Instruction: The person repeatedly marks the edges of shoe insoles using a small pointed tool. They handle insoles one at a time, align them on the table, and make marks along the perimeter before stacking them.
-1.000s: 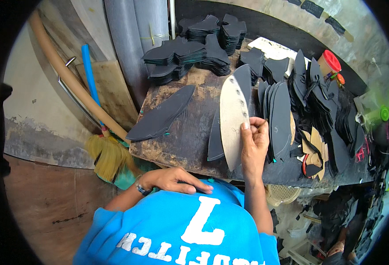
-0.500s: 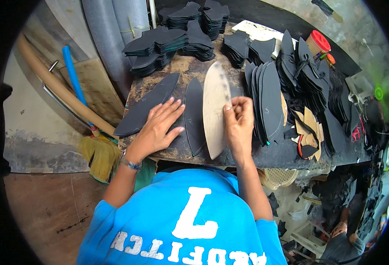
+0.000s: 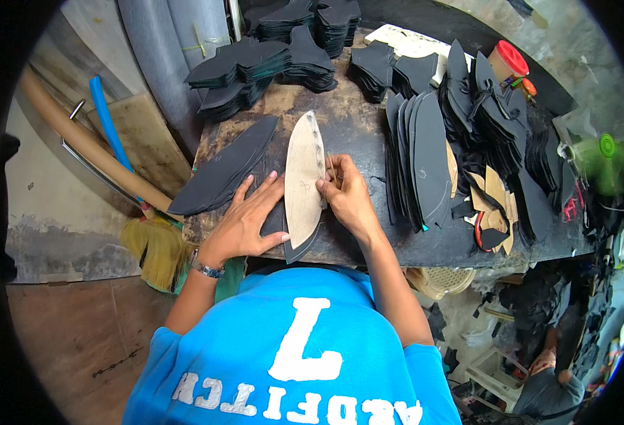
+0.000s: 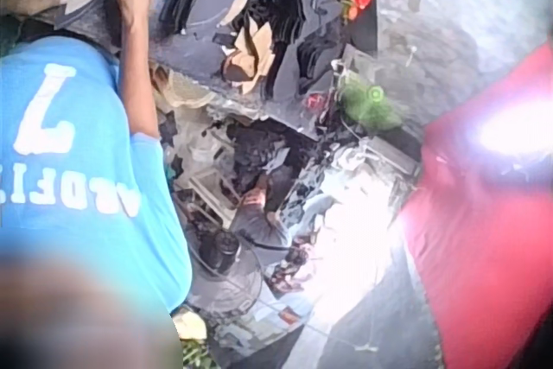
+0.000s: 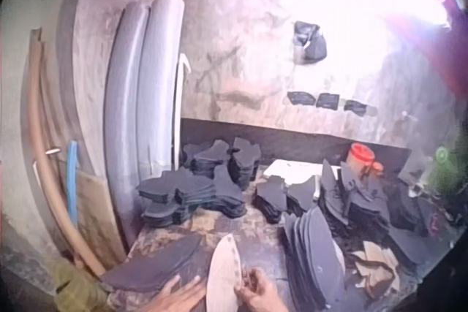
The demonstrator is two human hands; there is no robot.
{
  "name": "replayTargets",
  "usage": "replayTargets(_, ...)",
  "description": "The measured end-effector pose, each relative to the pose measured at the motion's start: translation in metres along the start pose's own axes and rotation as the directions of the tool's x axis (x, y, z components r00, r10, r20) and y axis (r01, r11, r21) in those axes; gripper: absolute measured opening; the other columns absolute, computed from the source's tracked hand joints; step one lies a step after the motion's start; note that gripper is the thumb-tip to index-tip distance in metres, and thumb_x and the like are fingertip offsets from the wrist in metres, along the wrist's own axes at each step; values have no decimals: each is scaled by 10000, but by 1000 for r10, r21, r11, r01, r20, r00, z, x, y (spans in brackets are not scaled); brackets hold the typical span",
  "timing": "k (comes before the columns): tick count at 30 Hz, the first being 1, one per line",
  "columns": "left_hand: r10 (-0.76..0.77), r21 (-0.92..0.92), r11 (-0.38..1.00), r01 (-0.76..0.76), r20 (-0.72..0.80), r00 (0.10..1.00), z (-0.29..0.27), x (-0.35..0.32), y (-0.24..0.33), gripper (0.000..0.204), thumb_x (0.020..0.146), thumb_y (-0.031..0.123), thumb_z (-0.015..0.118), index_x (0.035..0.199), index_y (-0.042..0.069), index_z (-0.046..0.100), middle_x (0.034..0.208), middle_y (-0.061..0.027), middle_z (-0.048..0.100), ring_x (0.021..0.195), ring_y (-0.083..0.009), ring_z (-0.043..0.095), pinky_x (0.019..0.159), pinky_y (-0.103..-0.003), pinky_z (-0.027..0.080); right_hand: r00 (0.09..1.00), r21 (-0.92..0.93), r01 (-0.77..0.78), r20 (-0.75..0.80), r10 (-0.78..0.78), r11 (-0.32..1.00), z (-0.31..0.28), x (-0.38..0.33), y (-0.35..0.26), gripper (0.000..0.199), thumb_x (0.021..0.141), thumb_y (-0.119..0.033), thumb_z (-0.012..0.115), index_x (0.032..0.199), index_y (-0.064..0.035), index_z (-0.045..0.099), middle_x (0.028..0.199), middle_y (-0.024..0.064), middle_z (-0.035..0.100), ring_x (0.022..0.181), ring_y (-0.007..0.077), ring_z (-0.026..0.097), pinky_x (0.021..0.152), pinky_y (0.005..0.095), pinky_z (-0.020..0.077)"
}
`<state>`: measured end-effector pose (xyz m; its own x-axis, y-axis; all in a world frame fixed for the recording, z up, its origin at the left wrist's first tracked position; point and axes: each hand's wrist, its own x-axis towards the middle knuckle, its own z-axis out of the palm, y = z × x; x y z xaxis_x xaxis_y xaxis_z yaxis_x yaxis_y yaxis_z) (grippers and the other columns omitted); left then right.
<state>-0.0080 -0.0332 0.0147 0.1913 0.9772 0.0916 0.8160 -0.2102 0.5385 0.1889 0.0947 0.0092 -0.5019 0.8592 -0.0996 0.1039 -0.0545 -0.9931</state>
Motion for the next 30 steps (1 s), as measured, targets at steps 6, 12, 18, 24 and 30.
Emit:
replayTargets(6, -11, -48, 999, 8, -62, 998, 3, -2, -2, 928, 854, 431, 647, 1565, 35, 201, 1581, -178, 326, 1478, -302, 283, 1207, -512, 126, 997, -131, -28, 69, 37, 991, -3, -9, 11, 261, 866, 8, 672, 1087, 15, 534, 920, 52, 608, 821, 113, 558, 748, 270, 482)
replayTargets(12, -10, 209, 977, 29, -89, 996, 14, 6, 3, 841, 887, 605, 579, 1556, 173, 310, 1573, -145, 355, 1461, -302, 311, 1183, -525, 163, 1000, -193, -7, 22, 12, 981, 0, -9, 10, 256, 867, -41, 687, 1074, 14, 546, 916, 65, 617, 824, 117, 565, 742, 283, 484)
replayTargets(18, 14, 233, 972, 8, -96, 995, 15, 9, 2, 803, 888, 618, 563, 1542, 202, 350, 1564, -158, 366, 1461, -316, 304, 1169, -537, 175, 997, -146, 35, -59, -44, 989, -10, -21, 11, 143, 973, -67, 576, 1092, 11, 589, 921, 18, 557, 811, 74, 518, 717, 213, 452)
replayTargets(24, 2, 235, 972, 19, -86, 996, 16, 8, 2, 790, 886, 594, 578, 1530, 184, 374, 1572, -161, 349, 1465, -313, 296, 1171, -536, 173, 967, 279, 237, -161, -198, 931, -16, -21, 23, 329, 1045, -195, 432, 1097, 75, 612, 1034, 118, 622, 886, 158, 589, 818, 306, 502)
replayTargets(30, -2, 241, 970, 21, -79, 997, 15, 9, 3, 781, 883, 587, 579, 1522, 179, 392, 1582, -152, 335, 1469, -310, 287, 1169, -539, 176, 952, 363, 288, -207, -225, 886, -18, -18, 26, 427, 1050, -298, 426, 1123, 84, 603, 1084, 149, 607, 942, 187, 594, 871, 336, 516)
